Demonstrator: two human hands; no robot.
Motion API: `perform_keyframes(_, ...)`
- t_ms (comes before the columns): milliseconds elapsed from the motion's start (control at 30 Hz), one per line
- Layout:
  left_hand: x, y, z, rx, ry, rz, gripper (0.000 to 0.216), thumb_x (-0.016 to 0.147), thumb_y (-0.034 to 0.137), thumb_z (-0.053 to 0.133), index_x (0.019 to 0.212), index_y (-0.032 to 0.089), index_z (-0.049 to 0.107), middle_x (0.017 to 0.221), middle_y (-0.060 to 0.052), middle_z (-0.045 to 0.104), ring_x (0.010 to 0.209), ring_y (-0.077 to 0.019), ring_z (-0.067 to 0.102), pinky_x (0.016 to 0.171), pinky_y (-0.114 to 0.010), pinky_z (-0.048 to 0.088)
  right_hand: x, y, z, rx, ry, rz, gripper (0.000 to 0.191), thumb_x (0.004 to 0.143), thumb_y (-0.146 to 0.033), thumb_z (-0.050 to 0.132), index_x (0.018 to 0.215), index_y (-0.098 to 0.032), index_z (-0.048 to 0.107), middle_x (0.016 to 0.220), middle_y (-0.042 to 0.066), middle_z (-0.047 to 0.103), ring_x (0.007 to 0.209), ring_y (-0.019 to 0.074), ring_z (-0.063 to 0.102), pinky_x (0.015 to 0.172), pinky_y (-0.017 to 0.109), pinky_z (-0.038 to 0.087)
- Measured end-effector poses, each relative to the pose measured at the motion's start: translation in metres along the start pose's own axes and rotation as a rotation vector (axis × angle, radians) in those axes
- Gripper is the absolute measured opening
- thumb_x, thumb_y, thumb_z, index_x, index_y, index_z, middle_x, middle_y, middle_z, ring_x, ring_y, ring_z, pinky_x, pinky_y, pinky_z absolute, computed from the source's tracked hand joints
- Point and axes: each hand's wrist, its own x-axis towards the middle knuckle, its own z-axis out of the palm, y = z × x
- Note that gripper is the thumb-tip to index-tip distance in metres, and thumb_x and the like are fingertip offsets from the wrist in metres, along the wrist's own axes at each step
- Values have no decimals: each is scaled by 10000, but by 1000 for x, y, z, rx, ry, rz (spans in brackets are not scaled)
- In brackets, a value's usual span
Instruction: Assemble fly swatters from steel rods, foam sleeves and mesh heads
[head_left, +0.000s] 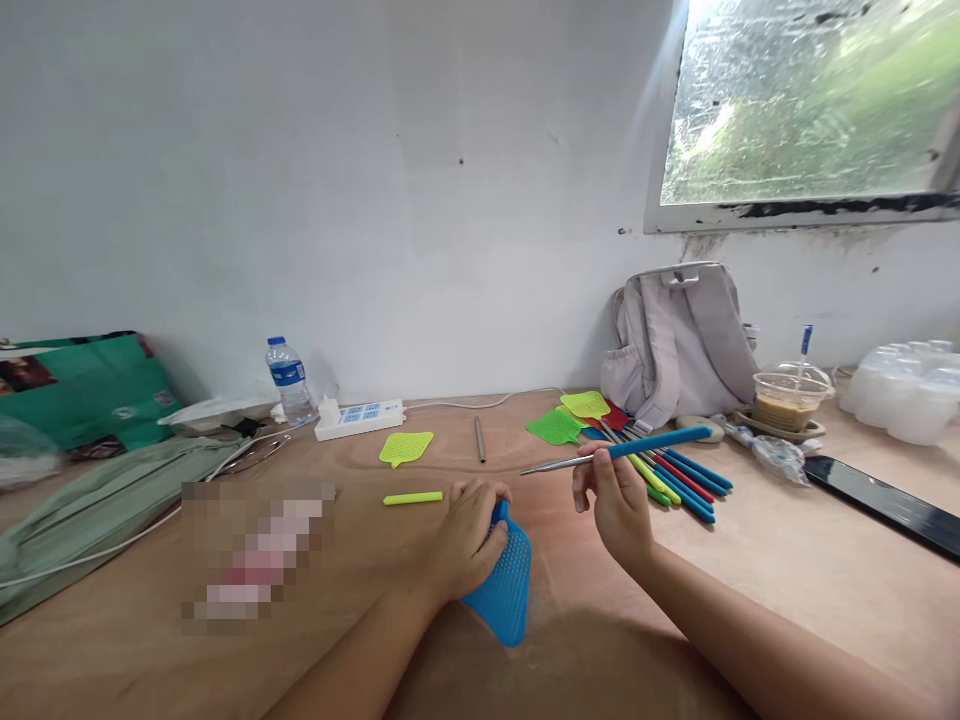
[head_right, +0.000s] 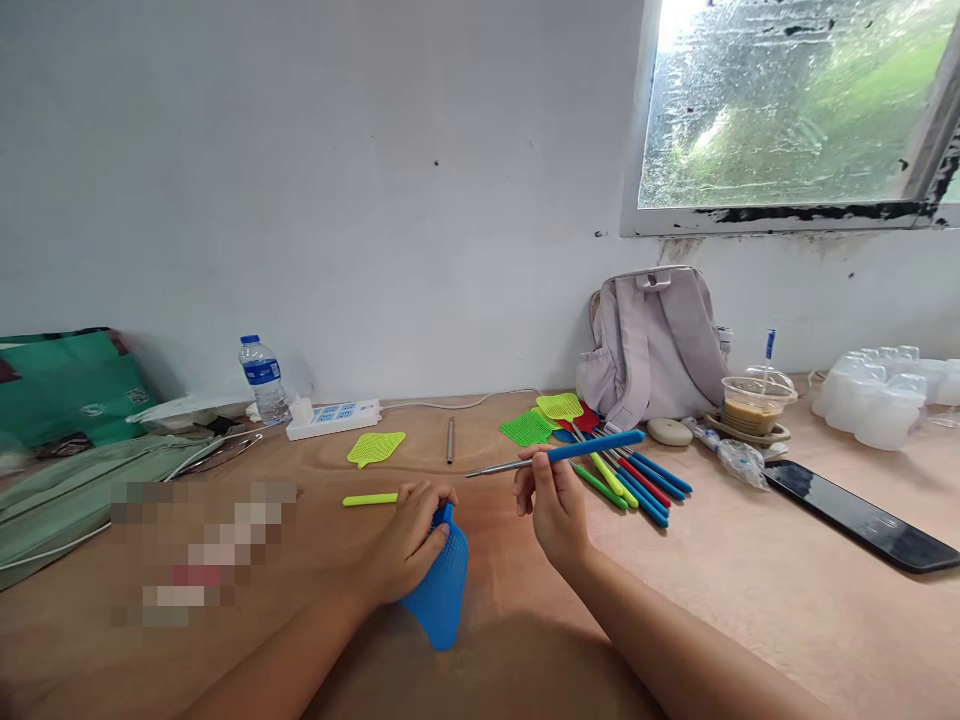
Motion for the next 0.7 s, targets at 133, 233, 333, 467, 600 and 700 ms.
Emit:
perform_keyframes(133,-2,-1,0,-79,-64,9,179,824,276,360,952,197,456,906,-48,509,872,-202,404,790,-345,312,3,-2,-1,-11,-40,117,357,829,-527,415,788,-180,485,426,-64,437,335,74,405,332,196,313)
perform_keyframes(233,-2,1,-1,-84,-133,92,159,811,290,373,902,197,464,858,-33,510,822,-189,404,779,-339,294,0,0,1,-19,-118,198,375,807,-548,436,783,-177,481,409,-68,433,325,73,393,332,198,300)
perform_keyframes(333,-1,2,-1,-61,-159,159,118,798,285,367,820,196,442,793,-21,498,775,-180,402,760,-336,276,-3,4,4,-29,-173,234,387,796,-561,441,765,-177,477,394,-70,428,318,73,383,336,200,293)
perform_keyframes(467,1,1,1,9,-188,179,105,795,285,348,760,201,399,748,-16,469,745,-185,387,727,-336,262,-4,9,3,-41,-206,233,382,801,-553,439,745,-177,476,415,-65,432,335,72,386,346,202,302)
perform_keyframes(600,0,6,2,69,-180,162,161,780,365,392,762,205,383,762,-17,463,731,-192,372,714,-333,257,-4,13,2,-59,-230,243,366,798,-532,464,706,-178,458,449,-60,440,361,66,400,352,194,305)
perform_keyframes(700,-1,10,2,99,-155,102,194,697,345,490,758,207,368,778,-20,464,722,-194,370,683,-314,254,-3,13,3,-15,-273,274,364,777,-525,501,681,-179,441,458,-66,437,361,60,413,347,185,314)
